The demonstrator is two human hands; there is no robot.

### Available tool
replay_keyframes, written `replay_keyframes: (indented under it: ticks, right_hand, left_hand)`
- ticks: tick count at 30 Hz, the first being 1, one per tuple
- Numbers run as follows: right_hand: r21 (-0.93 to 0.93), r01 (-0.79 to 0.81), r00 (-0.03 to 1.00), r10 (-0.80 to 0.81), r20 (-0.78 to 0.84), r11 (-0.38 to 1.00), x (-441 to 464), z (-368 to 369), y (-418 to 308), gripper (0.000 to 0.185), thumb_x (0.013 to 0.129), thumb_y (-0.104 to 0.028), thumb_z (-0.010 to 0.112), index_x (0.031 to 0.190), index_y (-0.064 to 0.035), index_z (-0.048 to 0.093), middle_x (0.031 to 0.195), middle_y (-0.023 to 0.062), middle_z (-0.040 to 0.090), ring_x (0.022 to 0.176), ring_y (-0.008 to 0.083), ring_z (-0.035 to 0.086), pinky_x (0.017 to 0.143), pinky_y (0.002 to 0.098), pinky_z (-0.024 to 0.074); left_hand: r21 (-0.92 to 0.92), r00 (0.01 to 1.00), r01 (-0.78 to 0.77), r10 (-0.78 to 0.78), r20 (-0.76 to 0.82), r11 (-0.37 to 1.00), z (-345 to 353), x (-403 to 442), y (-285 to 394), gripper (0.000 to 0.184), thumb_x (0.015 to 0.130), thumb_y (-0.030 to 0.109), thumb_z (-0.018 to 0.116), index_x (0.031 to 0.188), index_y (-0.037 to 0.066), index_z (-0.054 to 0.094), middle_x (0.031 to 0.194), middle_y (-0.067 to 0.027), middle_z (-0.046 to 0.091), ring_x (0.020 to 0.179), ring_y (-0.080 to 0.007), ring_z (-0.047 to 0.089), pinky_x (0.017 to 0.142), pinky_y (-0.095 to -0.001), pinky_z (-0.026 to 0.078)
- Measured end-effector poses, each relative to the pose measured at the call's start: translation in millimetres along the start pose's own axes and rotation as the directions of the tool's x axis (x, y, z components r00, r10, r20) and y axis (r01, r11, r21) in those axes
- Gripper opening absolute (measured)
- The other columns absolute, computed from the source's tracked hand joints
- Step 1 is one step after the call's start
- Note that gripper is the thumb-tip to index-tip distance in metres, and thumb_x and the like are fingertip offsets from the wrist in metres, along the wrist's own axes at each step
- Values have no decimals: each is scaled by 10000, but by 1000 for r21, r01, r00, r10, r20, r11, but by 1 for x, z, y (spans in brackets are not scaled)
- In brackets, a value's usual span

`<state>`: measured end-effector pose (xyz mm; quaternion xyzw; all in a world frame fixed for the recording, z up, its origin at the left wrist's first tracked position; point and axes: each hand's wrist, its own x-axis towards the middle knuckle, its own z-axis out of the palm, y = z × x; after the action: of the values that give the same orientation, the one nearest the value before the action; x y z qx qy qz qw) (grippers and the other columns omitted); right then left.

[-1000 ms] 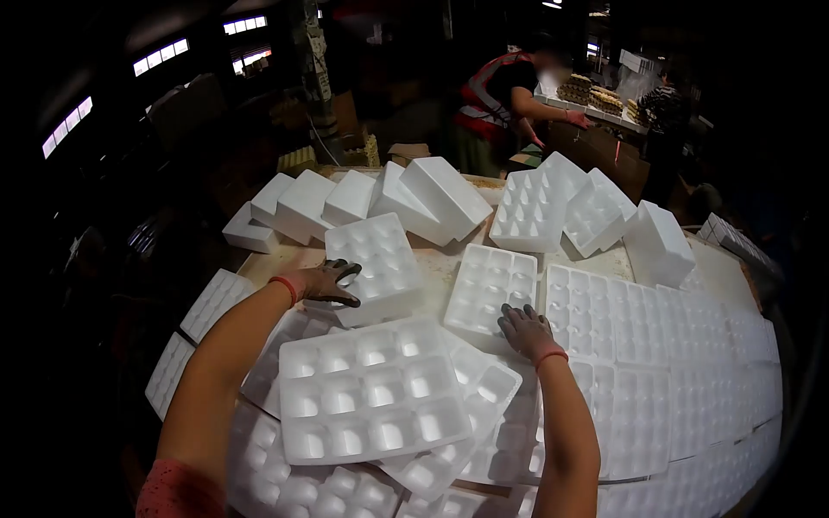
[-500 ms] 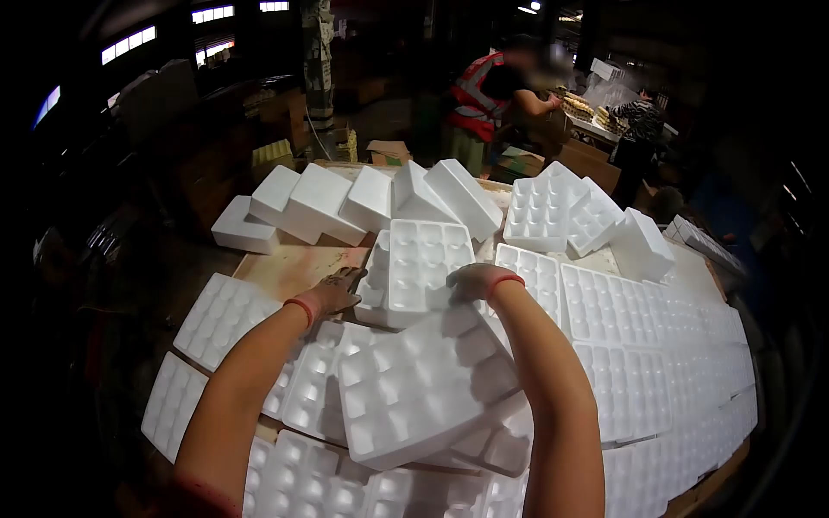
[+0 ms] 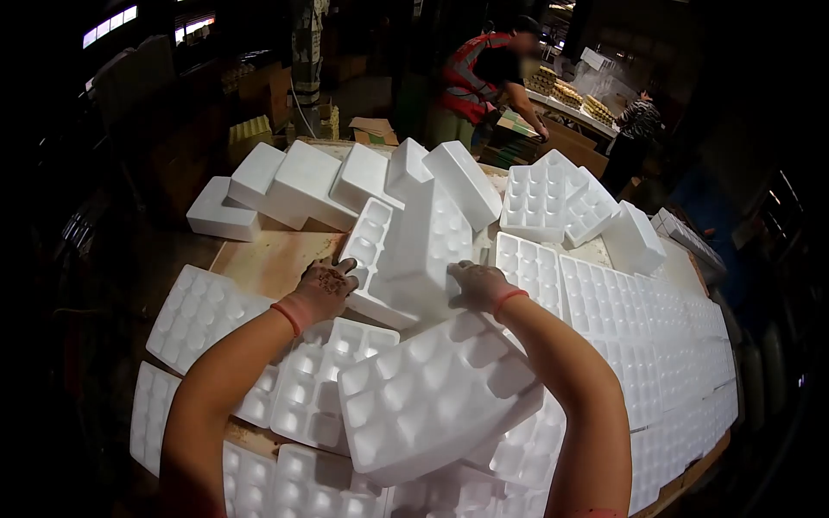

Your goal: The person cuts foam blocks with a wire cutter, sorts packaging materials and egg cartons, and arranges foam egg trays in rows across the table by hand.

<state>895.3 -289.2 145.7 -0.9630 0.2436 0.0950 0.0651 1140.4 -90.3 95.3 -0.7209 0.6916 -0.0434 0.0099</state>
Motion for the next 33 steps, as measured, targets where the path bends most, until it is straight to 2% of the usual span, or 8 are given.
replay_keyframes:
  ticks: [5, 8, 10, 14, 19, 21, 31, 33]
  right_hand:
    - [-91, 48, 992, -58, -113, 995, -9, -13, 0, 276, 836, -252, 541, 1013, -59, 627, 1068, 179, 628, 1035, 328, 617, 867, 426, 473]
    - [-397, 29, 1000, -29, 5, 918, -10, -33, -12, 287, 786, -218, 572, 1021, -77, 655, 1040, 163, 653, 985, 323, 638, 821, 413, 497]
    - [-477, 149, 897, 84, 433, 866, 1, -41, -22, 352, 759, -337, 637, 1034, -121, 668, 944, 89, 694, 881, 288, 658, 758, 395, 509]
    - [-304, -31, 857, 182, 482, 952, 23, -61, -23, 383, 750, -432, 641, 931, -102, 718, 900, 79, 706, 815, 288, 654, 760, 399, 507]
    - [-344, 1, 994, 37, 104, 939, 100, -92, -89, 340, 750, -261, 563, 943, -22, 709, 948, 160, 703, 881, 321, 673, 806, 403, 527]
    - [-228, 39, 990, -68, -123, 973, 139, -80, -114, 534, 772, -292, 565, 1240, -37, 571, 1134, 184, 645, 1075, 328, 617, 894, 410, 493]
    - [-137, 89, 753, -157, -639, 987, 264, 25, -217, 972, 722, -461, 726, 1452, 4, 283, 1449, 252, 352, 1359, 393, 322, 1125, 488, 237]
    - [-303, 105, 659, -294, -692, 947, 282, 33, -213, 1002, 707, -477, 725, 1467, -14, 263, 1449, 233, 369, 1380, 383, 296, 1158, 511, 146]
  left_hand:
    - [-43, 992, 124, -124, 8, 991, -14, -29, -31, 252, 830, 223, 624, 1053, 112, 658, 1245, -123, 541, 1128, -364, 535, 975, -458, 419]
    - [-133, 984, 174, -168, 55, 976, -5, -30, -22, 271, 844, 245, 625, 1084, 121, 650, 1268, -121, 536, 1156, -364, 518, 992, -450, 407]
    - [-93, 998, 25, -30, -50, 995, 19, -31, -11, 286, 807, 155, 545, 1064, 115, 663, 1196, -84, 581, 1070, -383, 556, 919, -455, 424]
    - [-126, 980, 120, -97, 176, 985, -40, -38, -4, 500, 869, 373, 590, 1319, 168, 514, 1408, -108, 456, 1283, -328, 454, 1100, -474, 294]
    - [-102, 926, 374, -378, -19, 922, -42, -23, -74, 665, 856, 445, 587, 1426, 162, 397, 1488, -135, 349, 1387, -322, 294, 1153, -470, 198]
    - [-86, 829, 549, -554, -70, 832, -11, -17, -116, 795, 840, 447, 604, 1491, 133, 271, 1497, -180, 319, 1389, -352, 284, 1138, -485, 220]
    - [-358, 163, 904, -962, -218, 235, 84, -64, -253, 874, 837, 496, 626, 1515, 150, 195, 1498, -229, 275, 1365, -415, 300, 1078, -569, 289]
    - [-269, 209, 923, -946, -248, 275, 88, -81, -279, 853, 850, 447, 626, 1515, 138, 191, 1526, -206, 226, 1372, -426, 280, 1067, -581, 307]
